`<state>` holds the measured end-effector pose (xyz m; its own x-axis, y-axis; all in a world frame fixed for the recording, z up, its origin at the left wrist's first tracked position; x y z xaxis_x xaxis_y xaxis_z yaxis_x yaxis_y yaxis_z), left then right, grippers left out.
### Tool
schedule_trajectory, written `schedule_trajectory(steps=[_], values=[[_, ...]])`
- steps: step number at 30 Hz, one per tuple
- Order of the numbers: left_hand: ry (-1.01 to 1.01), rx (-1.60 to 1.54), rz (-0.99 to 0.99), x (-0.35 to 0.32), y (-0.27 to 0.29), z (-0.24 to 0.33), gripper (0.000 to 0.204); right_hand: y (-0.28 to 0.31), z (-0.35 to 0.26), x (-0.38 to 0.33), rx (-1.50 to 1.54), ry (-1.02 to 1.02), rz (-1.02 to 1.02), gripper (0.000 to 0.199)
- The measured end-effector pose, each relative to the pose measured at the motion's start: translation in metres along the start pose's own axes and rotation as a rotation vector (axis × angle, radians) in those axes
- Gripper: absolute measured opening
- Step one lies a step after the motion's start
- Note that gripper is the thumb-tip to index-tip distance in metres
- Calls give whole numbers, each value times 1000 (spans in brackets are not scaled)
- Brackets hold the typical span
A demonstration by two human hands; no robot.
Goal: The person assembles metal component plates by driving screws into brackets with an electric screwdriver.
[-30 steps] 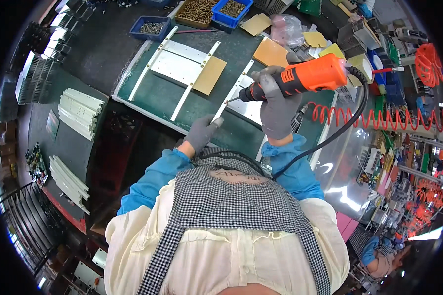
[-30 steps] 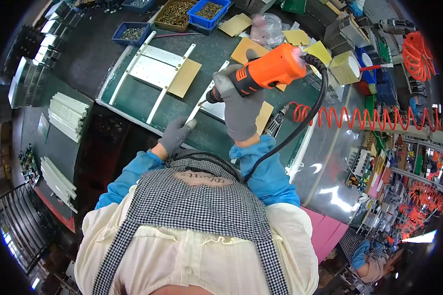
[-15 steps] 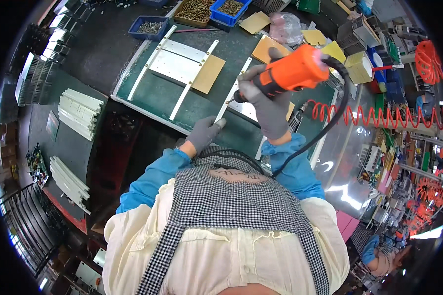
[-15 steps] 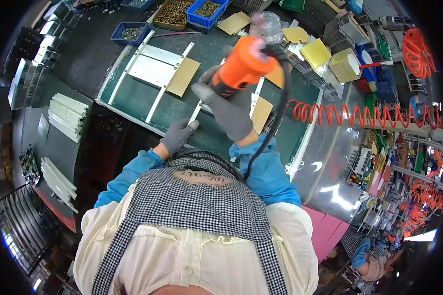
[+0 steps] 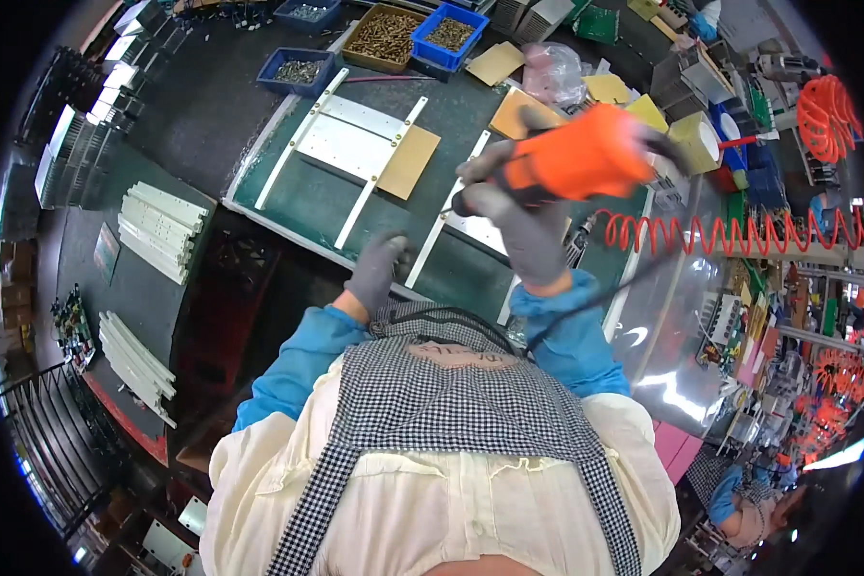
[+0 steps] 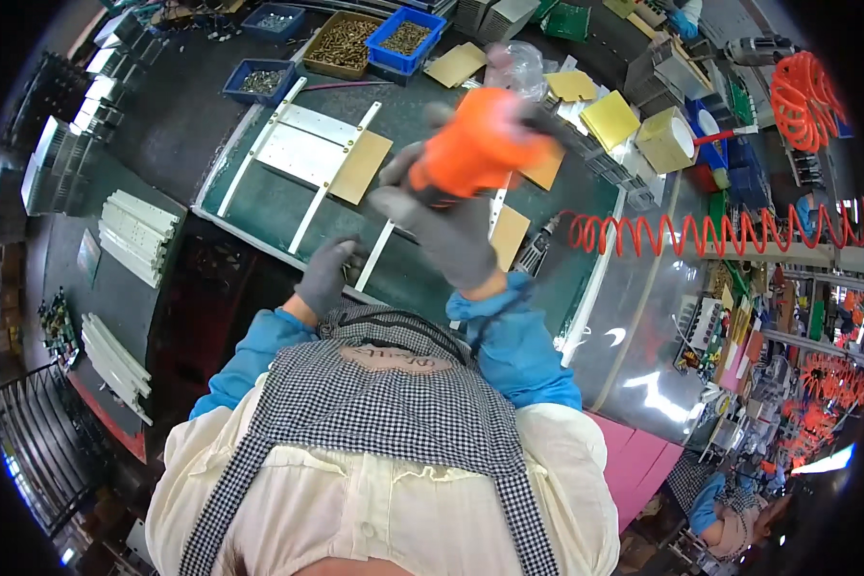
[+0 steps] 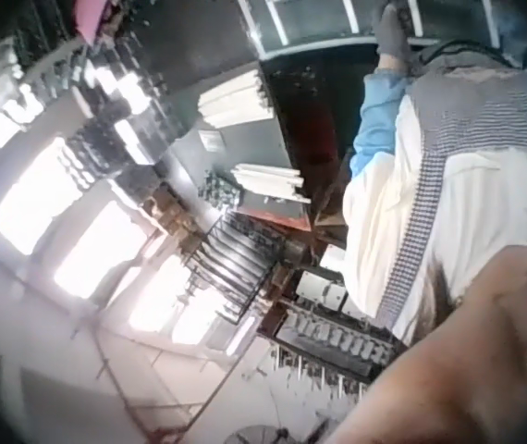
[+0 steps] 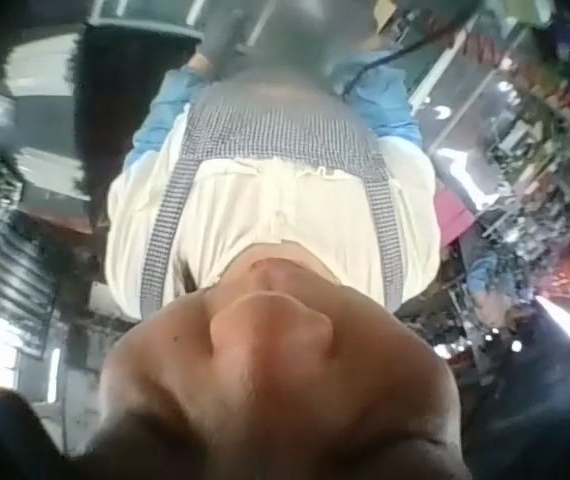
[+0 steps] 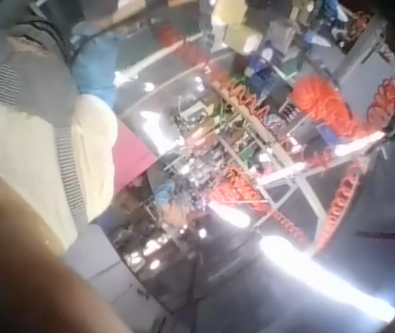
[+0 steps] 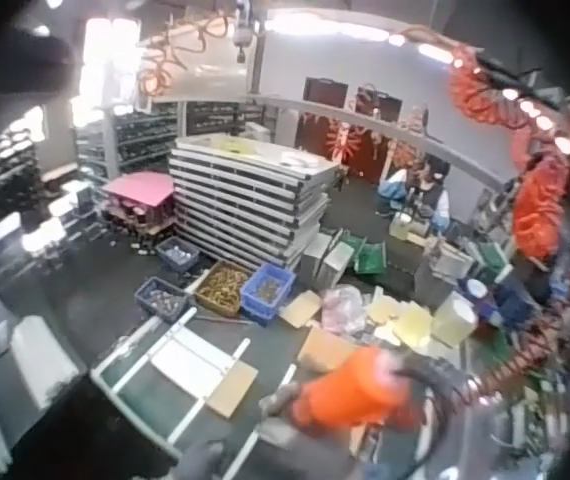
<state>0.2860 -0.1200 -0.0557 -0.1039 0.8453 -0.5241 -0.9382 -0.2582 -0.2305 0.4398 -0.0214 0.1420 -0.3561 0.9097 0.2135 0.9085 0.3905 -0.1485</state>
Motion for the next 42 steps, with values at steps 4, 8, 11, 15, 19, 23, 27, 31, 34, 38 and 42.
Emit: schedule_trajectory(steps=[4, 8, 11, 15, 19, 23, 27, 31, 34, 38, 42], values=[[52, -562, -116, -2, 12, 7, 35, 12, -21, -1, 267, 179, 122, 39], [176, -816, -370, -3, -4, 13, 39, 12, -16, -2, 280, 168, 167, 60], [109, -803, -388, -9, -16, 18, 40, 17, -7, -6, 266, 130, 238, 56], [78, -528, -313, -13, -19, 23, 41, 24, 2, -8, 246, 81, 273, 50], [-25, -136, -315, -14, -21, 30, 40, 25, 5, -9, 242, 57, 292, 51], [-148, 23, -365, -15, -24, 35, 36, 24, 5, -9, 257, 43, 299, 59], [-364, 441, -283, -15, -23, 40, 38, 29, 8, -8, 205, 14, 351, 62], [-509, 741, -113, -17, -27, 46, 40, 38, 15, -9, 153, -32, 427, 60], [-405, 497, -64, -15, -32, 45, 43, 42, 19, -10, 189, -9, 447, 60], [-240, 277, -12, -5, -22, 39, 44, 54, 20, -4, 176, 51, 478, 61], [-40, 172, -8, 10, 1, 25, 38, 70, 13, 9, 104, 276, 587, 56]])
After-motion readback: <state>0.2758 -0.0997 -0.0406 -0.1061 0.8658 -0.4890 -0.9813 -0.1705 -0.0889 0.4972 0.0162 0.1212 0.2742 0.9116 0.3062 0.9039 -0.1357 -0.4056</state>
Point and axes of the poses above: each hand's wrist, its own x-axis towards the middle knuckle, its own y-axis out of the back of the hand, z = x × y, the point moved 5 cm from there along x, towards the middle knuckle, and after that the axes turned 4 degrees about -x, right-handed, at the moved point
